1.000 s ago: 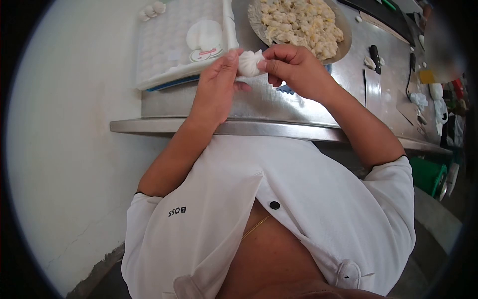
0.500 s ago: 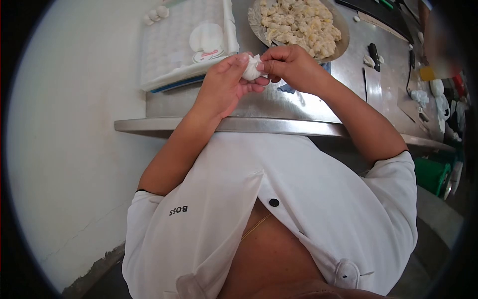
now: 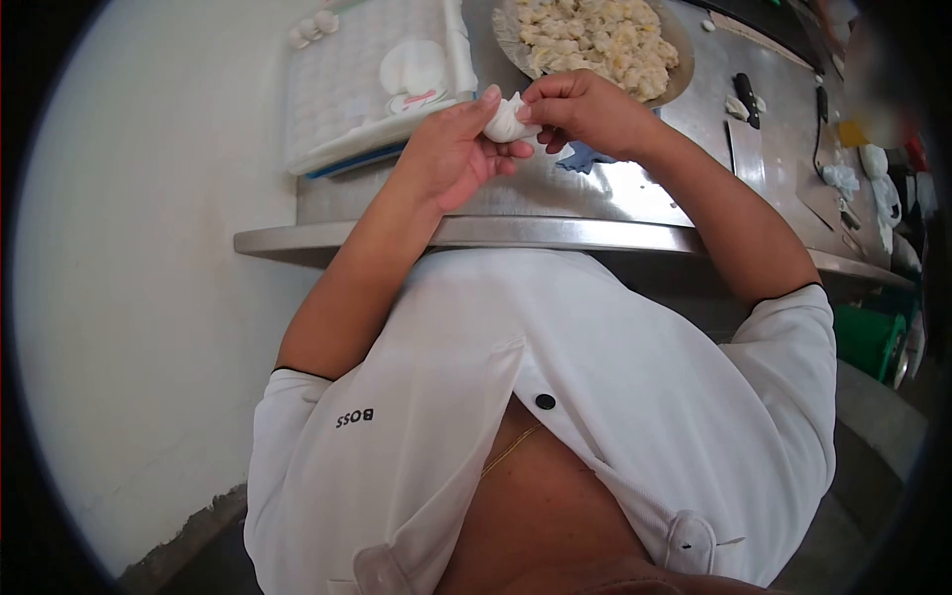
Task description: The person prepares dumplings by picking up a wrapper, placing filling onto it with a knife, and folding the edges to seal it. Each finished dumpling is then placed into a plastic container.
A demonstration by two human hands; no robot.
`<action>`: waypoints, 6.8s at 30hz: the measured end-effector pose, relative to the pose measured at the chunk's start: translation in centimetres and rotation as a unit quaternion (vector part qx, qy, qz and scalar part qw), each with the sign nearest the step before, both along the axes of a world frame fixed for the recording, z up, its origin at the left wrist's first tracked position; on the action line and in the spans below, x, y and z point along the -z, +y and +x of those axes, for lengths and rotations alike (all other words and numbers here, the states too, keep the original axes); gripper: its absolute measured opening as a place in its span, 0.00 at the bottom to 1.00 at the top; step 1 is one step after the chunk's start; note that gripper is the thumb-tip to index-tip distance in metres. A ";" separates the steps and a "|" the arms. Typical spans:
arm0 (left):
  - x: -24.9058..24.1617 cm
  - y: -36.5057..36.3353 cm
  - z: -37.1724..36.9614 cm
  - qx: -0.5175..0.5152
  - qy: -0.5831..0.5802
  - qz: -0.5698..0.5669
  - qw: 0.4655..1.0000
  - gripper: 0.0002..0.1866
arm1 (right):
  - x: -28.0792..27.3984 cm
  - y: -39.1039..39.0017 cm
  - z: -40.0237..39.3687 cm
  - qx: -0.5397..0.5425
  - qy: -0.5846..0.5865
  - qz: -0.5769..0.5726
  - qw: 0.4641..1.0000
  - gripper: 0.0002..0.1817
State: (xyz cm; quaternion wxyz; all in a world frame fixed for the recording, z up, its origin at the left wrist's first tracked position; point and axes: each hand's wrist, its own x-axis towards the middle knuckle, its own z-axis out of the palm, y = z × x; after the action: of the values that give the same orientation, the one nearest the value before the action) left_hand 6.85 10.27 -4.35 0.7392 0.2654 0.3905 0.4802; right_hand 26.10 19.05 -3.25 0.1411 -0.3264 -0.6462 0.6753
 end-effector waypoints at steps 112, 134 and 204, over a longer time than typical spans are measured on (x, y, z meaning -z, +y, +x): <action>-1.3 -6.8 -14.5 -0.379 0.413 0.062 0.826 0.16 | 2.0 10.8 -36.7 -0.043 -0.082 0.450 0.888 0.19; -1.6 -7.4 -15.2 -0.321 0.380 0.084 0.863 0.15 | 5.3 9.7 -40.5 0.012 -0.082 0.578 0.812 0.09; -4.7 -2.2 -5.9 -0.204 -0.091 0.017 0.975 0.15 | -0.4 1.2 6.5 0.040 -0.369 0.198 0.907 0.22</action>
State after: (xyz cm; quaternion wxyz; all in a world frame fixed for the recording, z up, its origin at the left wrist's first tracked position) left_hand 0.92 8.08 0.38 0.6537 0.1473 0.3593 0.6496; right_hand 32.55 20.25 -2.85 -0.0183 -0.5433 -0.7590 0.3584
